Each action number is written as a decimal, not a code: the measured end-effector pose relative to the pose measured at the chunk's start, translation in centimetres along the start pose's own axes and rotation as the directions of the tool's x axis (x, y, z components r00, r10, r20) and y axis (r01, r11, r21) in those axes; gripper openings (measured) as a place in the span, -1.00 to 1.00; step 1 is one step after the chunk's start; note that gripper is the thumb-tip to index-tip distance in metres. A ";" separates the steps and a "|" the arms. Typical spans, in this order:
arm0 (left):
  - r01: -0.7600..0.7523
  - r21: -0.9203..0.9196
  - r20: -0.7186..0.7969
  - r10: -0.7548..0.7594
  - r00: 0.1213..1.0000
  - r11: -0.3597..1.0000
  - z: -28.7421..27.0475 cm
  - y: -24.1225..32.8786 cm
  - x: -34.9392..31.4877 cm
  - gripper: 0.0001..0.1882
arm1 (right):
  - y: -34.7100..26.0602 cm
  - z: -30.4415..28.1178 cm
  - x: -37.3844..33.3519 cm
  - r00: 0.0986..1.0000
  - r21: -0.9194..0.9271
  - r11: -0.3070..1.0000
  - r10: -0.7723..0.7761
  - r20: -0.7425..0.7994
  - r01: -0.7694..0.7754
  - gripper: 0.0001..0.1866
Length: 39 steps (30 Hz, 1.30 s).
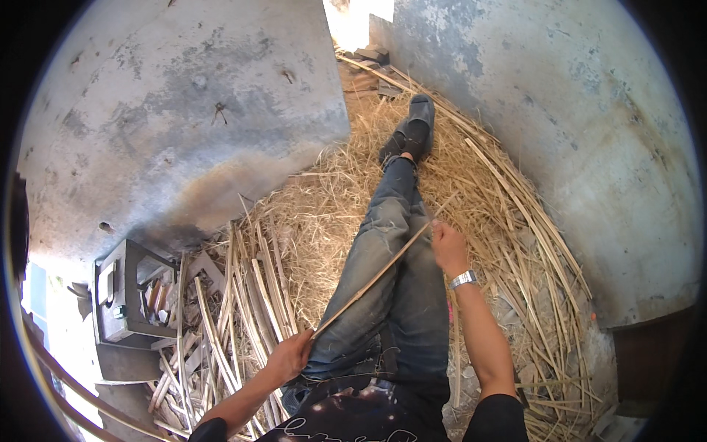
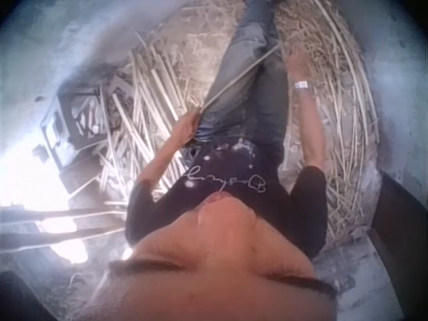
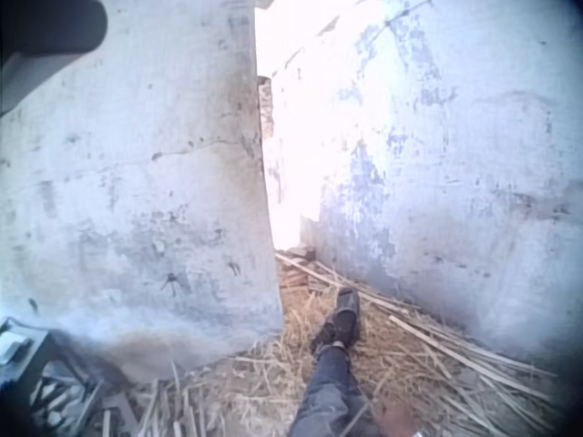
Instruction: The person shapes, scrapes, and trims strips of bamboo using a knife.
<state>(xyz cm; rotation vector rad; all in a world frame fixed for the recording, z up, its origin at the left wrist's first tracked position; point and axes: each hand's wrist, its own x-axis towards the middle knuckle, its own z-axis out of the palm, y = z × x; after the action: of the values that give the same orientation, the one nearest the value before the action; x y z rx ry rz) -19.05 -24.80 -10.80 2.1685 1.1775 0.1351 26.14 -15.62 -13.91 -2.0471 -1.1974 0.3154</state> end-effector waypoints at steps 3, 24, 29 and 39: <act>0.030 0.008 0.000 -0.030 1.000 1.000 0.3 0.6 0.4 -0.70 | -3.1 2.0 -4.8 0.982 -0.002 0.982 -0.189 0.024 0.189 -0.55; 0.032 0.080 -0.070 -0.026 0.997 0.996 1.6 1.2 0.6 -0.67 | -1.4 1.9 -3.2 0.974 -0.003 0.974 -0.229 0.004 0.229 -0.64; 0.116 0.044 -0.039 -0.114 0.993 0.992 1.0 3.0 0.7 -0.74 | -1.6 3.6 -5.9 0.953 0.049 0.954 -0.297 0.060 0.295 -0.73; 0.107 0.004 -0.063 -0.107 0.992 0.994 1.0 2.9 0.8 -0.71 | -2.7 3.3 -5.1 0.984 0.075 0.982 -0.167 -0.059 0.172 -0.63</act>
<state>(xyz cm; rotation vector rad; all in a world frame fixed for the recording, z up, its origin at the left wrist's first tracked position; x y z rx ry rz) -16.13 -25.79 -9.97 2.1162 1.3287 0.1537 19.86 -17.51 -15.07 -1.8597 -1.2965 0.2223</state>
